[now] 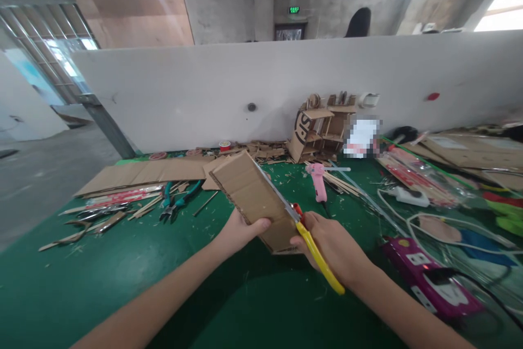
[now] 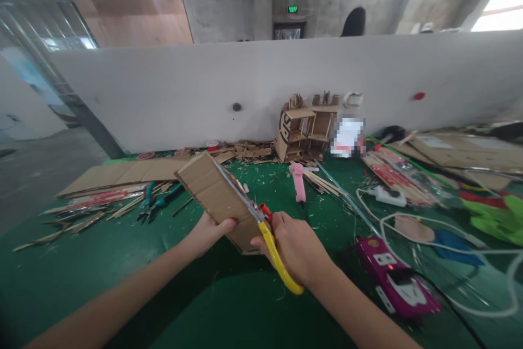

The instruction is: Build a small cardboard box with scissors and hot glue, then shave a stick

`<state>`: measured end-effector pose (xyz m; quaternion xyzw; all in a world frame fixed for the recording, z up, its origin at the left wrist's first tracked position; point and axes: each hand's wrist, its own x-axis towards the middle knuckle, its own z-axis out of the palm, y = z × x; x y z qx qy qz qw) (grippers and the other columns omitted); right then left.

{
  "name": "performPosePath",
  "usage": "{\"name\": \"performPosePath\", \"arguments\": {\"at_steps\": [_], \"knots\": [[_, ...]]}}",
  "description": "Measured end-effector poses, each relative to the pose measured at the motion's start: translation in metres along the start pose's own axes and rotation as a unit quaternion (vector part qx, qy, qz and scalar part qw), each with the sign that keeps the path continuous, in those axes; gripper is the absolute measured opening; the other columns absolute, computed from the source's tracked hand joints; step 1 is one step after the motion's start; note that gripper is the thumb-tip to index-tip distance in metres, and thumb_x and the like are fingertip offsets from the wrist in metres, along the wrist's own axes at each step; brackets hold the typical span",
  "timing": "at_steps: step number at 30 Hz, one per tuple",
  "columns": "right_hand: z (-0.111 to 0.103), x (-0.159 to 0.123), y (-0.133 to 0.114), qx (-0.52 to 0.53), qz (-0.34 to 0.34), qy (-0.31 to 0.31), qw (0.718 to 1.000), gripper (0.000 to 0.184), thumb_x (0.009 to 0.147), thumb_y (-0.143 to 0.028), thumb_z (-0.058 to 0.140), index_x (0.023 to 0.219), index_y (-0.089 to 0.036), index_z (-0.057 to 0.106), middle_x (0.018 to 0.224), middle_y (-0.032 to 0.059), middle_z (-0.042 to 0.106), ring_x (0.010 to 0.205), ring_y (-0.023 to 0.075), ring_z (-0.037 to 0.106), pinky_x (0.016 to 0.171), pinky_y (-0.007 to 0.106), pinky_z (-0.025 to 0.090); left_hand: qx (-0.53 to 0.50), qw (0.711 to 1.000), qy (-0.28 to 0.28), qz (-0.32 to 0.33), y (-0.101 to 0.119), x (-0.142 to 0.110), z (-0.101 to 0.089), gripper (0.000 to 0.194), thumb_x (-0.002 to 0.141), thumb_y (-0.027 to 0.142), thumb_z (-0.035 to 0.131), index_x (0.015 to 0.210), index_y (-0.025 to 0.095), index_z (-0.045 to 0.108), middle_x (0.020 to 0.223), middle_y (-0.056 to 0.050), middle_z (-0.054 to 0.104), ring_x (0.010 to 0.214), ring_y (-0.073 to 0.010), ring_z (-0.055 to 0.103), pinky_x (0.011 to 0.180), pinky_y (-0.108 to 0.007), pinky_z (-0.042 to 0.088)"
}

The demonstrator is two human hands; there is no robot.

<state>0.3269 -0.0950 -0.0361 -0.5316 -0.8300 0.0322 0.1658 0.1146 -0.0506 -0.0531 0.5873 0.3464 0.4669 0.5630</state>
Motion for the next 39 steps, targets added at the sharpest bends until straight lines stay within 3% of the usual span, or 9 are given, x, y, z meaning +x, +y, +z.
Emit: {"name": "performPosePath", "arguments": {"at_steps": [8, 16, 24, 30, 39], "knots": [[-0.002, 0.001, 0.000, 0.058, 0.023, -0.017, 0.998, 0.049, 0.091, -0.064, 0.027, 0.081, -0.020, 0.046, 0.082, 0.0091, 0.059, 0.063, 0.0196, 0.058, 0.056, 0.030, 0.037, -0.022, 1.000, 0.005, 0.014, -0.001, 0.003, -0.002, 0.068, 0.067, 0.045, 0.078, 0.120, 0.011, 0.052, 0.123, -0.018, 0.061, 0.113, -0.0304, 0.059, 0.097, -0.043, 0.048], [-0.004, -0.001, 0.001, 0.114, -0.054, -0.012, 0.992, 0.049, 0.087, -0.066, 0.038, 0.088, -0.020, 0.052, 0.087, 0.0094, 0.058, 0.073, 0.0211, 0.057, 0.066, 0.033, 0.043, -0.010, 1.000, -0.005, 0.018, 0.001, 0.004, -0.003, 0.064, 0.068, 0.043, 0.078, 0.116, 0.011, 0.053, 0.121, -0.017, 0.063, 0.112, -0.0294, 0.060, 0.096, -0.040, 0.049], [-0.009, -0.001, -0.002, 0.054, -0.042, 0.011, 0.998, 0.053, 0.086, -0.069, 0.038, 0.094, -0.018, 0.050, 0.087, 0.0094, 0.059, 0.074, 0.0232, 0.059, 0.062, 0.032, 0.040, 0.020, 0.999, -0.032, 0.032, 0.000, 0.003, -0.004, 0.061, 0.070, 0.038, 0.078, 0.119, 0.013, 0.053, 0.123, -0.016, 0.063, 0.115, -0.0287, 0.058, 0.099, -0.040, 0.047], [-0.003, 0.002, -0.003, -0.009, 0.022, 0.024, 0.999, 0.051, 0.093, -0.063, 0.025, 0.085, -0.019, 0.047, 0.080, 0.0082, 0.061, 0.057, 0.0192, 0.059, 0.052, 0.029, 0.034, 0.021, 0.998, -0.033, 0.041, 0.000, 0.003, -0.002, 0.061, 0.071, 0.036, 0.078, 0.121, 0.013, 0.051, 0.124, -0.015, 0.063, 0.115, -0.0274, 0.059, 0.098, -0.039, 0.048], [0.003, 0.003, -0.002, -0.007, 0.013, 0.051, 0.999, 0.054, 0.096, -0.055, 0.018, 0.085, -0.016, 0.054, 0.076, 0.0110, 0.065, 0.058, 0.0209, 0.063, 0.053, 0.030, 0.038, 0.030, 0.999, -0.030, 0.026, 0.001, 0.001, 0.002, 0.066, 0.069, 0.042, 0.078, 0.121, 0.012, 0.051, 0.126, -0.018, 0.061, 0.117, -0.0306, 0.058, 0.098, -0.042, 0.048]]}}
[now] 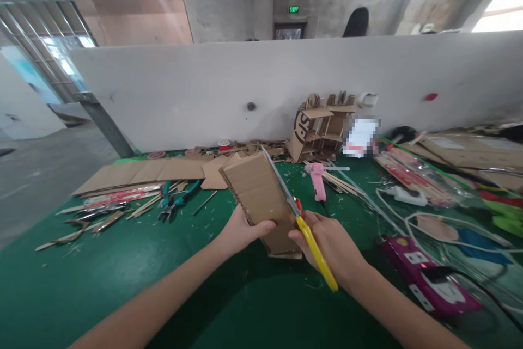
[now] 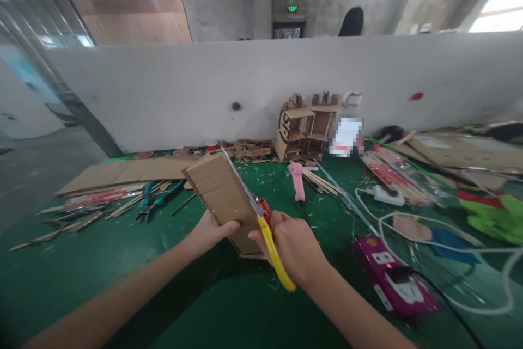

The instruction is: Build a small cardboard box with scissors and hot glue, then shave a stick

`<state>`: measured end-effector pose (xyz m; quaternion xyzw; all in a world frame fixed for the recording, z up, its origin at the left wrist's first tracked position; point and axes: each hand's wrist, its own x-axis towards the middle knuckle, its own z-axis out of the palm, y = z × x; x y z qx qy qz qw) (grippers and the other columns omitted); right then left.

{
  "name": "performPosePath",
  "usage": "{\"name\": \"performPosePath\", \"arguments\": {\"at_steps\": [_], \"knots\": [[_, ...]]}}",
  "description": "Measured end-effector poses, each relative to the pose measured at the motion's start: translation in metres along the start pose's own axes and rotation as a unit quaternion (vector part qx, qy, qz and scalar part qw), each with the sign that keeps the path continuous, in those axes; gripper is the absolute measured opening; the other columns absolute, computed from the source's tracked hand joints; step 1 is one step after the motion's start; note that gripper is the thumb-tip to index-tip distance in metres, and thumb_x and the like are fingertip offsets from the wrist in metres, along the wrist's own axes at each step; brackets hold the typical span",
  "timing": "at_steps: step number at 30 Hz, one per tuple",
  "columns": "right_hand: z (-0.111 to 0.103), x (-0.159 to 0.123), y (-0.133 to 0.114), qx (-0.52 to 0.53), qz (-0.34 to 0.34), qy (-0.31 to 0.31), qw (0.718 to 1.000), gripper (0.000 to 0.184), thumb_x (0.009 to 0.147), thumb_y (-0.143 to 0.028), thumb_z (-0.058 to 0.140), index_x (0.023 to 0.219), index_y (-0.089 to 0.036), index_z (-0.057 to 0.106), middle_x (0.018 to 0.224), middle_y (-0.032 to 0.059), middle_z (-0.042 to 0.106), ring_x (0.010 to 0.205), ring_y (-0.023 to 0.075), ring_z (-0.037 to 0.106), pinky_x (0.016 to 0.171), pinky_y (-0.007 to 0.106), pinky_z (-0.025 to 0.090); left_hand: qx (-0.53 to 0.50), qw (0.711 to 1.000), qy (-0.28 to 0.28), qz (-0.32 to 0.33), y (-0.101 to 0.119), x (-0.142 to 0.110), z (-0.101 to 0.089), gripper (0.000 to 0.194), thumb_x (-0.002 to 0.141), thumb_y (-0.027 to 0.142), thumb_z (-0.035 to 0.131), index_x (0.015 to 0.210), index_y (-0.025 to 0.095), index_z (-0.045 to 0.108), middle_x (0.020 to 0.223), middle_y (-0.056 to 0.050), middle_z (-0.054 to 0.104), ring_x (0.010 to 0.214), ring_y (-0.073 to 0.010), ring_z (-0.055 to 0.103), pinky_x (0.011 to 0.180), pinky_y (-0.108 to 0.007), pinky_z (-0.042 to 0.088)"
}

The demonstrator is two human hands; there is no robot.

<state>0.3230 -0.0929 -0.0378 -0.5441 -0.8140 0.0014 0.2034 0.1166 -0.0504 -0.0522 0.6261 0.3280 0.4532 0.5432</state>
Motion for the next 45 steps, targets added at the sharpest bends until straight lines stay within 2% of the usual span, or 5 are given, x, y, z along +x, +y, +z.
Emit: {"name": "performPosePath", "arguments": {"at_steps": [22, 28, 36, 40, 45], "knots": [[-0.008, 0.017, 0.020, 0.206, 0.095, -0.029, 0.973, 0.043, 0.089, -0.062, 0.039, 0.086, -0.021, 0.052, 0.080, 0.0071, 0.065, 0.066, 0.0186, 0.061, 0.058, 0.030, 0.046, -0.020, 0.981, 0.192, -0.007, 0.012, 0.019, -0.026, 0.061, 0.073, 0.044, 0.074, 0.124, 0.019, 0.053, 0.130, -0.012, 0.060, 0.116, -0.0266, 0.059, 0.098, -0.039, 0.049], [-0.016, 0.018, 0.023, 0.051, 0.193, -0.077, 0.977, 0.038, 0.083, -0.057, 0.052, 0.075, -0.020, 0.053, 0.070, 0.0089, 0.062, 0.057, 0.0205, 0.059, 0.049, 0.031, 0.041, 0.025, 0.985, 0.172, 0.003, 0.025, 0.028, -0.059, 0.065, 0.071, 0.040, 0.077, 0.127, 0.020, 0.051, 0.132, -0.011, 0.059, 0.118, -0.0265, 0.057, 0.098, -0.040, 0.048], [-0.023, 0.010, 0.026, -0.157, 0.125, -0.119, 0.972, 0.036, 0.083, -0.045, 0.055, 0.088, -0.010, 0.063, 0.086, 0.0211, 0.065, 0.085, 0.0356, 0.063, 0.070, 0.045, 0.049, 0.007, 0.973, 0.229, 0.017, 0.032, 0.030, -0.073, 0.062, 0.072, 0.044, 0.075, 0.123, 0.018, 0.052, 0.131, -0.012, 0.059, 0.119, -0.0261, 0.056, 0.099, -0.039, 0.048], [-0.035, 0.018, 0.008, -0.018, 0.037, -0.038, 0.998, 0.051, 0.084, -0.050, 0.055, 0.121, -0.014, 0.055, 0.118, 0.0195, 0.061, 0.109, 0.0354, 0.057, 0.084, 0.050, 0.049, 0.004, 0.978, 0.206, 0.030, 0.030, 0.028, -0.062, 0.062, 0.075, 0.046, 0.072, 0.125, 0.018, 0.049, 0.132, -0.012, 0.058, 0.119, -0.0263, 0.056, 0.098, -0.039, 0.048], [-0.020, 0.034, -0.020, 0.243, -0.031, -0.081, 0.966, 0.063, 0.083, -0.042, 0.062, 0.138, -0.023, 0.038, 0.137, 0.0099, 0.050, 0.122, 0.0225, 0.050, 0.095, 0.039, 0.047, 0.085, 0.982, 0.161, 0.054, 0.022, 0.023, -0.050, 0.068, 0.074, 0.048, 0.071, 0.129, 0.017, 0.045, 0.131, -0.015, 0.057, 0.119, -0.0291, 0.055, 0.099, -0.042, 0.046]]}}
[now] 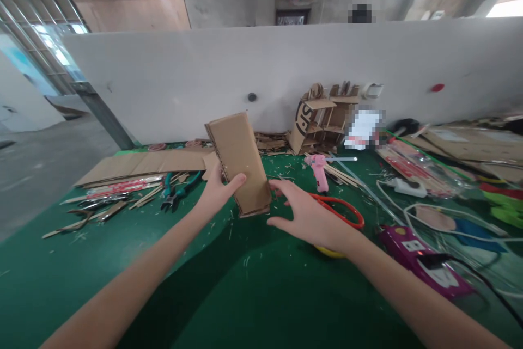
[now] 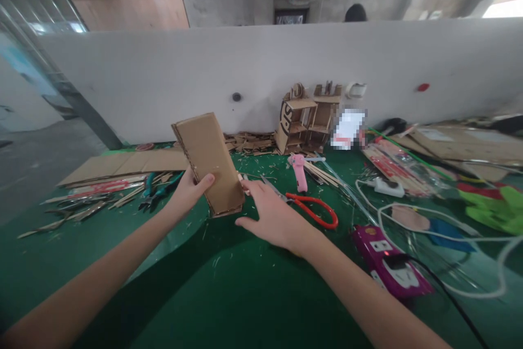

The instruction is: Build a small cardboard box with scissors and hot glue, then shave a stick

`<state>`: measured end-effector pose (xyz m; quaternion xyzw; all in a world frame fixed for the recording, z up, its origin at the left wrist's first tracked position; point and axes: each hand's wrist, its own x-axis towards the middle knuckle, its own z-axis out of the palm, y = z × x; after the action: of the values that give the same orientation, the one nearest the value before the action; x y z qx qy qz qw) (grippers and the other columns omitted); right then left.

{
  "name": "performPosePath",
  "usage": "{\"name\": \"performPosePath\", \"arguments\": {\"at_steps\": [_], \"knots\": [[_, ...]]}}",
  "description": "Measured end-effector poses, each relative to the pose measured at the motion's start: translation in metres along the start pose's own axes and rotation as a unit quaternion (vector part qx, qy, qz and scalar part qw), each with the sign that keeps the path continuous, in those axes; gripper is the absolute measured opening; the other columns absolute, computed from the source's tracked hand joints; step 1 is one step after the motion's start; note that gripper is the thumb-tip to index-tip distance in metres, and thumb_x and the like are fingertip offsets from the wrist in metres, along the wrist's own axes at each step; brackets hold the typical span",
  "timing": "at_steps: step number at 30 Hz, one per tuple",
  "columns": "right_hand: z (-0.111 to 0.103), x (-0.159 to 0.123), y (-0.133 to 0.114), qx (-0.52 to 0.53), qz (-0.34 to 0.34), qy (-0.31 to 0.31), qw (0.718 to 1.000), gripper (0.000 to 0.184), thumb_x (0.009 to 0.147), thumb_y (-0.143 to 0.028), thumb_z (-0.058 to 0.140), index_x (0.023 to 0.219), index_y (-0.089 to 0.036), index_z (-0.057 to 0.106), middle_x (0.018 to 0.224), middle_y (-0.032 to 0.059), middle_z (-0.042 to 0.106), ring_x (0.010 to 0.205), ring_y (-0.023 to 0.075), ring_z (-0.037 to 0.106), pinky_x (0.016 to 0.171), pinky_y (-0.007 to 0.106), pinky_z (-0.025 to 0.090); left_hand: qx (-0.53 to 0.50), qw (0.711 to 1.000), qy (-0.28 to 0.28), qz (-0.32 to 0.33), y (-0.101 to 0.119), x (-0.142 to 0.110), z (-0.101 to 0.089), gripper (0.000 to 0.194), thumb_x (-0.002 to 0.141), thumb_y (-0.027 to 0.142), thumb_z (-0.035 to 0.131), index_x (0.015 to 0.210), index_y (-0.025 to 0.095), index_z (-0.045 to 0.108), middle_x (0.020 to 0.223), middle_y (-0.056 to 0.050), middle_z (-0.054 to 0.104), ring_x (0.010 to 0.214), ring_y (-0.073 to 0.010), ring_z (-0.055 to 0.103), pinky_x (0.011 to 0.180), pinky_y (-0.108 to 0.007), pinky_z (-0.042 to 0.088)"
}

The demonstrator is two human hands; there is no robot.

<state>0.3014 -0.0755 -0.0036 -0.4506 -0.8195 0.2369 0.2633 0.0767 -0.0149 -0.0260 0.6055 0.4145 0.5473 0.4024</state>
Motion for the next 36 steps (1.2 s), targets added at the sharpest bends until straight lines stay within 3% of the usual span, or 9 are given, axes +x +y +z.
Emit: {"name": "performPosePath", "arguments": {"at_steps": [5, 9, 16, 24, 29, 36], "knots": [[0.027, 0.014, 0.014, 0.107, 0.064, 0.047, 0.991, 0.030, 0.089, -0.024, 0.053, 0.118, -0.018, 0.054, 0.108, 0.0084, 0.065, 0.100, 0.0181, 0.061, 0.085, 0.036, 0.049, 0.078, 0.995, -0.051, 0.045, -0.012, -0.007, -0.001, 0.076, 0.072, 0.044, 0.074, 0.134, 0.017, 0.039, 0.135, -0.017, 0.051, 0.126, -0.0309, 0.050, 0.102, -0.041, 0.043], [0.036, 0.013, 0.025, 0.104, 0.051, -0.002, 0.993, 0.015, 0.090, -0.022, 0.048, 0.097, -0.018, 0.061, 0.095, 0.0050, 0.067, 0.086, 0.0168, 0.062, 0.079, 0.034, 0.049, 0.119, 0.986, -0.104, 0.056, -0.022, -0.008, -0.005, 0.081, 0.068, 0.042, 0.077, 0.135, 0.017, 0.040, 0.136, -0.018, 0.049, 0.129, -0.0330, 0.046, 0.107, -0.045, 0.037], [0.035, 0.003, 0.023, 0.003, 0.031, -0.069, 0.997, 0.041, 0.088, -0.033, 0.052, 0.128, -0.021, 0.049, 0.119, 0.0123, 0.060, 0.107, 0.0237, 0.058, 0.087, 0.039, 0.047, 0.062, 0.988, -0.143, -0.019, -0.026, -0.003, -0.013, 0.084, 0.061, 0.039, 0.082, 0.133, 0.018, 0.045, 0.132, -0.018, 0.055, 0.124, -0.0340, 0.051, 0.109, -0.050, 0.035], [0.035, 0.001, 0.021, -0.078, 0.017, -0.092, 0.993, 0.048, 0.085, -0.038, 0.055, 0.129, -0.019, 0.048, 0.118, 0.0140, 0.061, 0.107, 0.0271, 0.058, 0.085, 0.040, 0.048, 0.029, 0.982, -0.186, -0.031, -0.025, 0.004, -0.018, 0.073, 0.059, 0.042, 0.083, 0.123, 0.018, 0.057, 0.127, -0.016, 0.060, 0.124, -0.0342, 0.051, 0.106, -0.046, 0.040], [0.029, -0.001, 0.015, -0.083, 0.006, -0.117, 0.990, 0.060, 0.085, -0.041, 0.056, 0.140, -0.023, 0.039, 0.121, 0.0125, 0.060, 0.107, 0.0276, 0.058, 0.086, 0.041, 0.048, 0.004, 0.978, -0.201, -0.055, -0.019, 0.002, -0.019, 0.080, 0.058, 0.044, 0.083, 0.128, 0.021, 0.053, 0.133, -0.015, 0.057, 0.129, -0.0347, 0.047, 0.104, -0.045, 0.043], [0.028, -0.002, 0.012, -0.094, -0.001, -0.133, 0.987, 0.062, 0.084, -0.044, 0.057, 0.140, -0.023, 0.041, 0.128, 0.0132, 0.056, 0.110, 0.0282, 0.057, 0.087, 0.041, 0.048, -0.047, 0.972, -0.216, -0.083, -0.033, 0.004, -0.024, 0.077, 0.056, 0.041, 0.086, 0.123, 0.021, 0.056, 0.126, -0.015, 0.063, 0.126, -0.0363, 0.051, 0.100, -0.045, 0.046]]}}
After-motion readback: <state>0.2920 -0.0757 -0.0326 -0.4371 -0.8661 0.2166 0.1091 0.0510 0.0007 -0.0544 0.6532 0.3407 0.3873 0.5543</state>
